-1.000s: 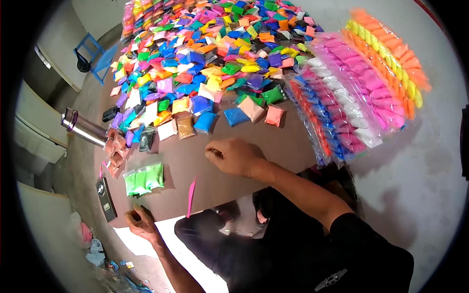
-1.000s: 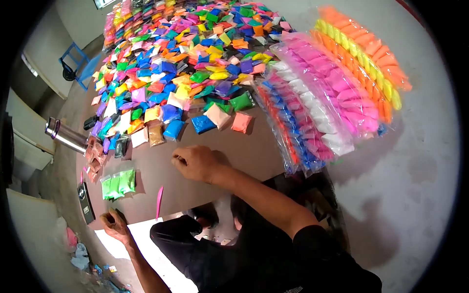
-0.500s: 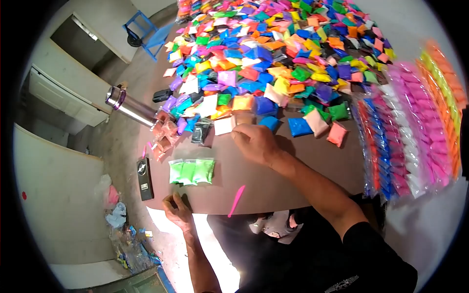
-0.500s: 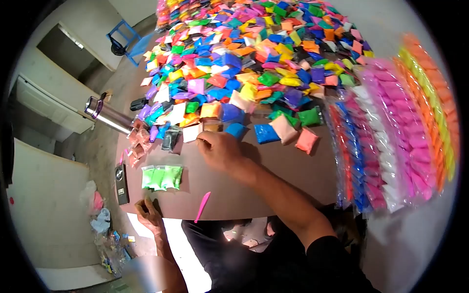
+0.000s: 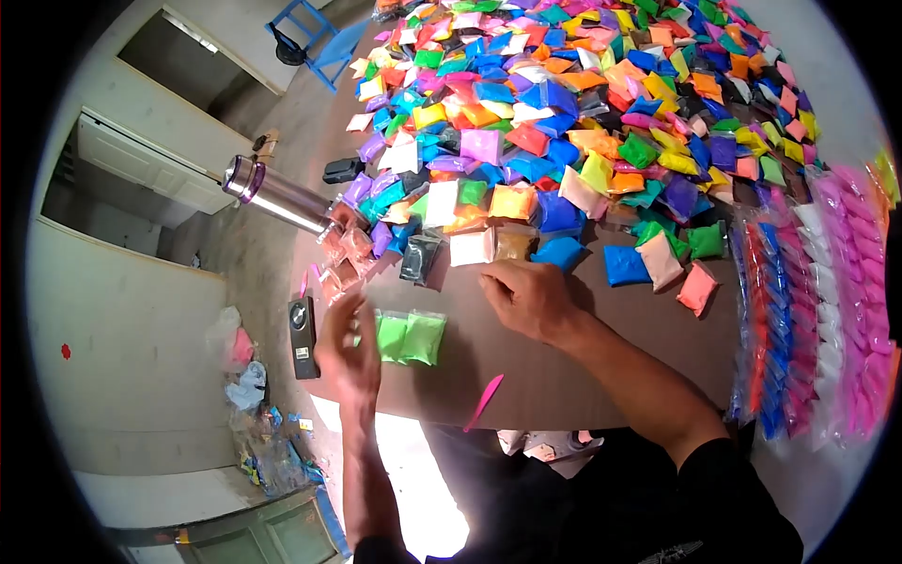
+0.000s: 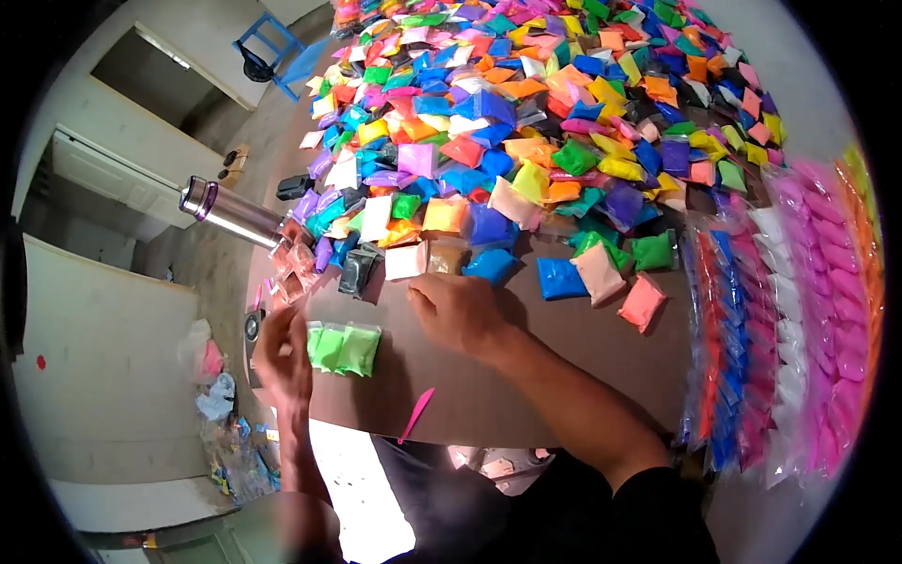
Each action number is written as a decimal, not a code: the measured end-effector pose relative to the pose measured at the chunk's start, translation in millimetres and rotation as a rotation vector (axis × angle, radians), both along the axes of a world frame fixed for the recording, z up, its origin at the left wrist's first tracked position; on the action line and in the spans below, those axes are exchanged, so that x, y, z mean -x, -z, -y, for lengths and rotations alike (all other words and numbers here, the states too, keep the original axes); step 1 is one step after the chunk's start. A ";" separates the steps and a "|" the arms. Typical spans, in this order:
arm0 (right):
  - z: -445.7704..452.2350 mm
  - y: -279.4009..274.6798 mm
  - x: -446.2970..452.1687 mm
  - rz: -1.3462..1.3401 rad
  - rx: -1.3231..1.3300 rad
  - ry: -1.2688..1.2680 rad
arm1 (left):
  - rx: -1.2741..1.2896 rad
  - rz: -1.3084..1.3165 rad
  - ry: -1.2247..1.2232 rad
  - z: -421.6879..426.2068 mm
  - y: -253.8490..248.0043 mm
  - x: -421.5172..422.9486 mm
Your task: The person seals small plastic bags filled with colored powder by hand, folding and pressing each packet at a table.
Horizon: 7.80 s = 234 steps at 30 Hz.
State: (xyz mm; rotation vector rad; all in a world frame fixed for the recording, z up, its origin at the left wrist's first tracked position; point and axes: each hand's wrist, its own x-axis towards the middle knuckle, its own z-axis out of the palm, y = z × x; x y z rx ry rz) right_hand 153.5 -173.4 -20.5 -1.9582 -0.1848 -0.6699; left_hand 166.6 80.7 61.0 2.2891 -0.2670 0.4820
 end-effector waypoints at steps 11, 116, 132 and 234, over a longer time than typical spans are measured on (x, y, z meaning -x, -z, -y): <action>3.2 -4.8 4.4 0.041 0.074 0.005 | -0.520 -0.080 0.202 86.4 26.4 -134.6; -42.2 17.8 310.8 -0.476 -0.565 -0.051 | 0.737 -0.748 0.298 72.3 81.2 292.6; -52.5 29.1 317.8 -0.472 -0.538 0.063 | 0.510 -0.698 0.331 76.6 91.2 297.4; -265.1 13.8 269.5 0.521 0.629 0.114 | 0.769 -0.110 -0.062 -88.3 124.0 302.4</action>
